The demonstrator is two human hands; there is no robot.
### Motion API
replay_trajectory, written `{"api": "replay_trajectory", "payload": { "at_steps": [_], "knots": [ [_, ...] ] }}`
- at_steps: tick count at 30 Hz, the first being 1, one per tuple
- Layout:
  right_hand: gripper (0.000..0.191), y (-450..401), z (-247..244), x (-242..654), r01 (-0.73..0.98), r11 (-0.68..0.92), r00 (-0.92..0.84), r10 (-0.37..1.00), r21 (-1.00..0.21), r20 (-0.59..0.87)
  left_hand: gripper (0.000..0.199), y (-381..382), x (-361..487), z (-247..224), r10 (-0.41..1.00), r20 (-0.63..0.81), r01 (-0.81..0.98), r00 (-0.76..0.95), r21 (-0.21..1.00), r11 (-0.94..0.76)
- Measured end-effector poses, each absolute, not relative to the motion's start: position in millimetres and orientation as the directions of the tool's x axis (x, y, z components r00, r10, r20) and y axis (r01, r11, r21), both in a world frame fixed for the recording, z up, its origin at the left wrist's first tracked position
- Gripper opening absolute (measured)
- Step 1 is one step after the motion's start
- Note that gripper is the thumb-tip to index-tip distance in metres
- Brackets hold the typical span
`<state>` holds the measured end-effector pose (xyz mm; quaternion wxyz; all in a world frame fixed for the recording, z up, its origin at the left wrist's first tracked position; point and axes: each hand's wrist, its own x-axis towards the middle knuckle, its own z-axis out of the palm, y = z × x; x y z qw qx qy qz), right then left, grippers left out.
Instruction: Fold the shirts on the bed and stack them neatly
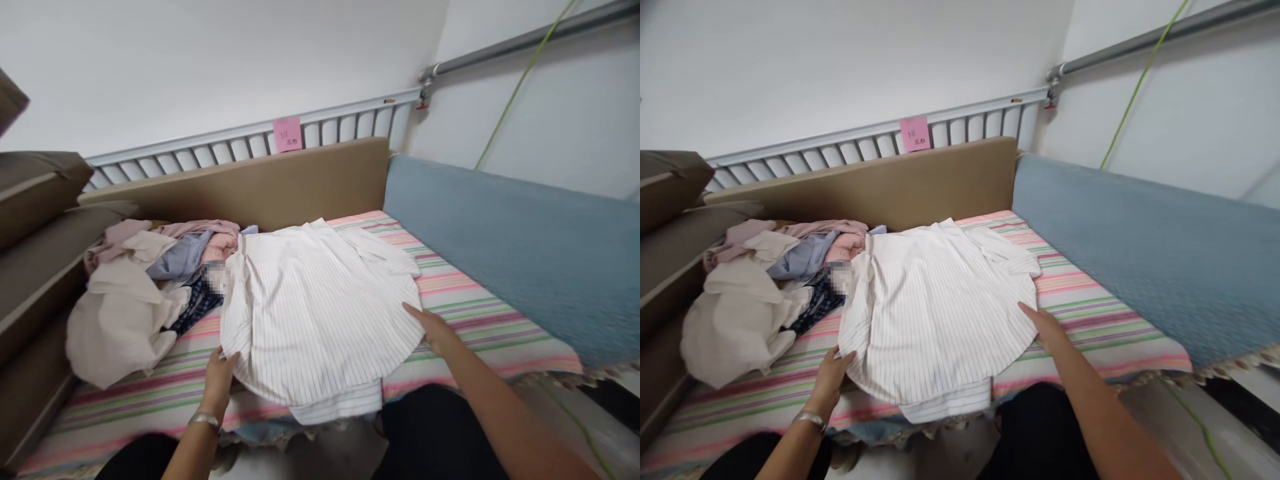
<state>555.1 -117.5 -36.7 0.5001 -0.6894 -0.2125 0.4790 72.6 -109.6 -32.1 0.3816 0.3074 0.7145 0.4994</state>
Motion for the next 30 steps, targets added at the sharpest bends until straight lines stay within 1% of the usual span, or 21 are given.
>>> {"api": "replay_trajectory", "payload": {
  "at_steps": [2,5,8,11,14,16,19,21,22,24,27,30],
  "knots": [
    [0.034,-128,-31,547,-0.254,-0.47,0.309,0.789,-0.845,-0.532,0.028,-119,65,-39,0.832,-0.241,0.042,-0.5,0.952,0.302],
    [0.034,-143,-27,541,-0.258,-0.493,0.169,0.824,-0.831,-0.541,0.024,-136,51,-47,0.818,-0.266,0.0,-0.51,0.951,0.31],
    [0.031,-149,-32,541,-0.24,-0.502,0.184,0.817,-0.831,-0.546,0.025,-154,41,-53,0.783,-0.303,-0.05,-0.543,0.943,0.33],
    [0.033,-147,-37,540,-0.214,-0.508,0.276,0.788,-0.835,-0.55,0.022,-169,36,-51,0.75,-0.347,-0.113,-0.563,0.931,0.346],
    [0.035,-148,-36,535,-0.223,-0.477,0.337,0.781,-0.85,-0.526,0.018,-179,41,-44,0.726,-0.404,-0.197,-0.557,0.913,0.357],
    [0.038,-154,-33,530,-0.266,-0.456,0.317,0.79,-0.849,-0.524,0.019,-185,51,-39,0.735,-0.467,-0.281,-0.492,0.884,0.374],
    [0.045,-172,-31,516,-0.313,-0.477,0.191,0.815,-0.821,-0.547,0.029,-192,75,-35,0.779,-0.54,-0.392,-0.318,0.823,0.41],
    [0.048,-186,-33,503,-0.297,-0.508,0.098,0.826,-0.808,-0.555,0.033,-195,94,-37,0.823,-0.522,-0.424,-0.224,0.812,0.4],
    [0.048,-191,-35,496,-0.282,-0.52,0.061,0.829,-0.806,-0.557,0.033,-195,102,-38,0.841,-0.5,-0.438,-0.206,0.816,0.378],
    [0.046,-200,-40,482,-0.256,-0.535,0.026,0.829,-0.805,-0.559,0.033,-194,115,-41,0.852,-0.469,-0.456,-0.235,0.827,0.329],
    [0.04,-205,-46,469,-0.229,-0.523,0.091,0.828,-0.821,-0.553,0.034,-190,118,-41,0.828,-0.462,-0.469,-0.318,0.836,0.286],
    [0.031,-207,-46,466,-0.19,-0.527,0.155,0.817,-0.829,-0.555,0.04,-193,105,-43,0.818,-0.459,-0.473,-0.346,0.839,0.27]
  ]
}}
